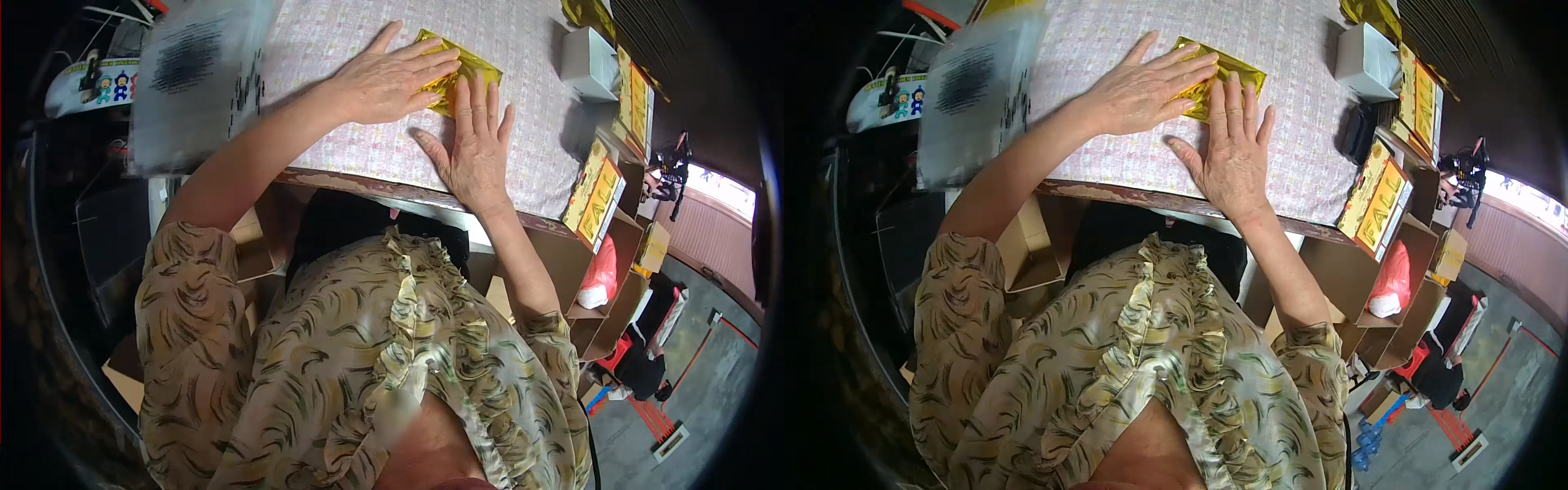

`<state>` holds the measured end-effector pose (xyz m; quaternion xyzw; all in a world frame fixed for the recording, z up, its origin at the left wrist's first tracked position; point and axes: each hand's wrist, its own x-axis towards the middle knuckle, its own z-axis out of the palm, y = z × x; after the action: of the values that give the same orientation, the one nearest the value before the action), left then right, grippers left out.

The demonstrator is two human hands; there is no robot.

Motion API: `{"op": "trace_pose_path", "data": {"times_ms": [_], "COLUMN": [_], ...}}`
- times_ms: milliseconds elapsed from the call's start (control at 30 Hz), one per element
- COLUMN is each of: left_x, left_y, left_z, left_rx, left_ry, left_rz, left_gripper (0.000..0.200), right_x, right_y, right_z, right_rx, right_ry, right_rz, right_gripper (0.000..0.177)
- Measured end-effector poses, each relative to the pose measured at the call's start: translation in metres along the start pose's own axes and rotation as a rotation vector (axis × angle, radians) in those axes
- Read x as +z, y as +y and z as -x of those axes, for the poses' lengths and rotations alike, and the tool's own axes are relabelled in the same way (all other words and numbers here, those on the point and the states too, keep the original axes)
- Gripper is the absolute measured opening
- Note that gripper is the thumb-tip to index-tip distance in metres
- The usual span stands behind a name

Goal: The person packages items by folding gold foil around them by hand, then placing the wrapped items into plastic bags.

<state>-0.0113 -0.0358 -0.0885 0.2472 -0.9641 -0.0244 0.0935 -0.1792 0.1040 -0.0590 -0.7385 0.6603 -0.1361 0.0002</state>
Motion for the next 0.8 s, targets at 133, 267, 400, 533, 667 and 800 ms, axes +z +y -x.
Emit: {"op": "trace_pose_path", "data": {"times_ms": [133,267,400,533,667,800], "left_x": [-0.01,-0.009,-0.008,-0.012,-0.011,-0.01], "left_y": [0.002,0.002,0.001,0.0,0.001,-0.002], "left_z": [0.0,0.0,0.001,0.0,0.0,-0.002], "left_rx": [-0.013,0.001,0.012,0.015,0.055,0.07], "left_ry": [-0.042,-0.038,-0.017,-0.038,-0.019,0.018], "left_rz": [0.021,0.031,0.044,0.049,0.071,0.016], "left_gripper": [0.061,0.061,0.062,0.064,0.065,0.06], "right_x": [-0.004,-0.003,-0.004,-0.025,-0.013,0.004], "right_y": [0.003,0.001,0.004,-0.001,-0.012,-0.005], "right_z": [-0.004,-0.004,0.003,0.003,-0.009,-0.014], "right_rx": [-0.01,0.003,0.03,-0.033,-0.125,-0.08], "right_ry": [-0.04,-0.041,-0.026,0.018,0.179,0.167], "right_rz": [0.166,0.137,0.133,0.119,-0.061,-0.058], "right_gripper": [0.093,0.089,0.084,0.066,0.046,0.047]}}
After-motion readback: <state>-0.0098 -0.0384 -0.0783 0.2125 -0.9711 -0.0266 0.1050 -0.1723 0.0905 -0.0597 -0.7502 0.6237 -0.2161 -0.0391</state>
